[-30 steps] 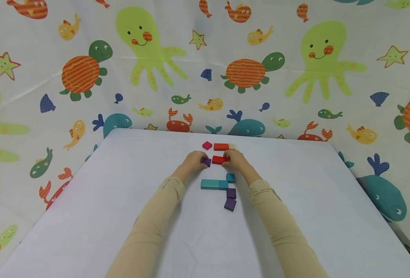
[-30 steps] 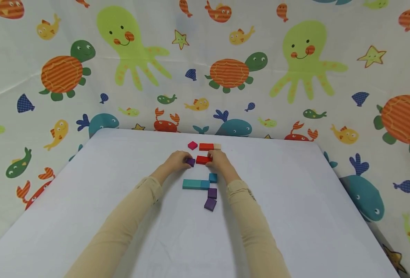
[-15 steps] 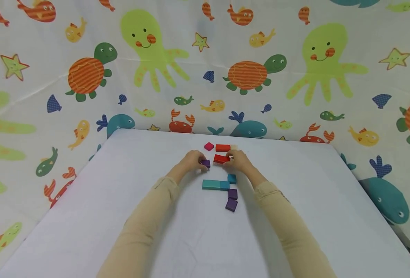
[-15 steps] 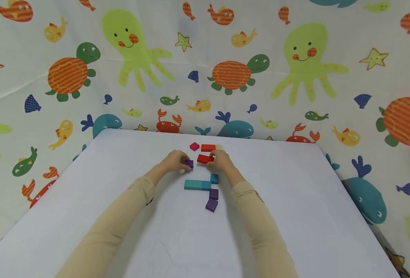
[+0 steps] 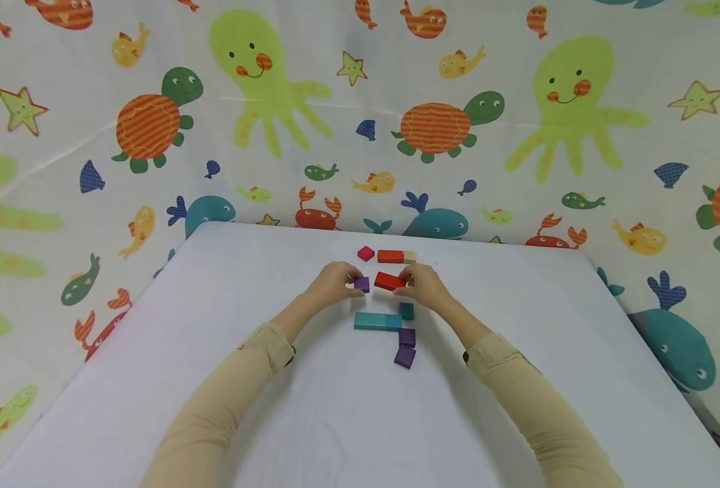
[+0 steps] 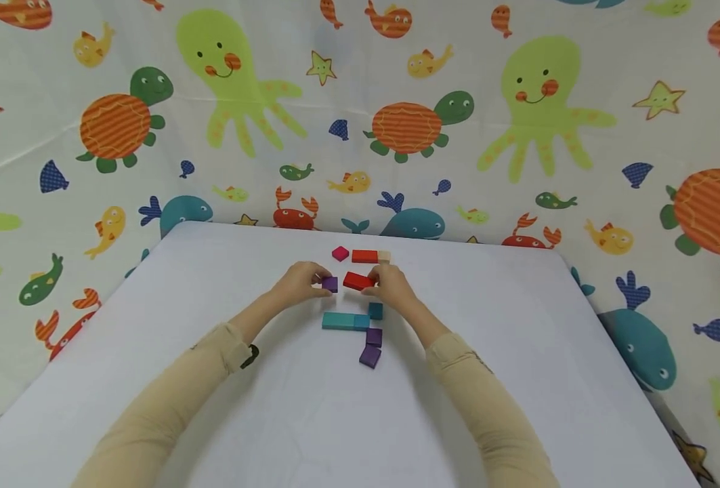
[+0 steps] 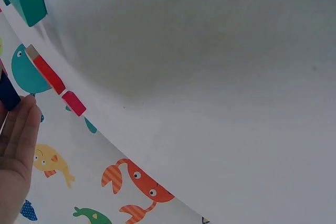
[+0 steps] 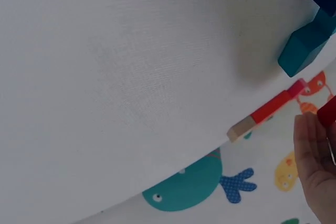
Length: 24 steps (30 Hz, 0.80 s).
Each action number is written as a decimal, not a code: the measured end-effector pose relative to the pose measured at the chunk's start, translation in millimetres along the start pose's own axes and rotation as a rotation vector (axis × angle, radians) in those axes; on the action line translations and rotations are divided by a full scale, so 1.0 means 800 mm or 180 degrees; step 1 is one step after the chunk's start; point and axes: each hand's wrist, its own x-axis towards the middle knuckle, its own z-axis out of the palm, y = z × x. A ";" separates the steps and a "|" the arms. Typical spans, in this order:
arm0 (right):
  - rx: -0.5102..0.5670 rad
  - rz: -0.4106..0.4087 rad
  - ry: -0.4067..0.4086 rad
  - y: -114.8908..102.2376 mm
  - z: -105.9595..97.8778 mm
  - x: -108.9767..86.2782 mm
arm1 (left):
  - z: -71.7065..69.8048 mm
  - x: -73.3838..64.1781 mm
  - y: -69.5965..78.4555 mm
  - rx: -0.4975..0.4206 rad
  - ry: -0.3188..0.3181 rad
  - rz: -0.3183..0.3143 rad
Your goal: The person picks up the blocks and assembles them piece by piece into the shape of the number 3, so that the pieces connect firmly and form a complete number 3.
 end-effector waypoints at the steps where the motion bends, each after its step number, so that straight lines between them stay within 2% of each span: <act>1: 0.0007 -0.0021 0.0009 -0.001 -0.001 -0.005 | 0.001 -0.003 0.002 0.0003 0.0013 0.0023; 4: 0.0043 -0.0167 0.0036 -0.008 -0.006 -0.011 | -0.004 -0.009 0.004 -0.0012 0.0011 0.0050; 10: -0.0125 -0.0462 -0.0106 -0.016 -0.005 -0.032 | -0.008 -0.025 0.003 0.0059 -0.0241 0.0116; 13: -0.0208 -0.0572 -0.0099 -0.016 -0.002 -0.042 | -0.006 -0.033 0.002 0.0057 -0.0231 0.0188; 17: -0.0265 -0.0601 -0.0130 -0.015 -0.001 -0.051 | -0.006 -0.042 0.001 0.0138 -0.0251 0.0292; 24: -0.0149 -0.0422 -0.0181 -0.015 -0.002 -0.068 | -0.002 -0.062 0.010 0.0218 -0.0354 0.0505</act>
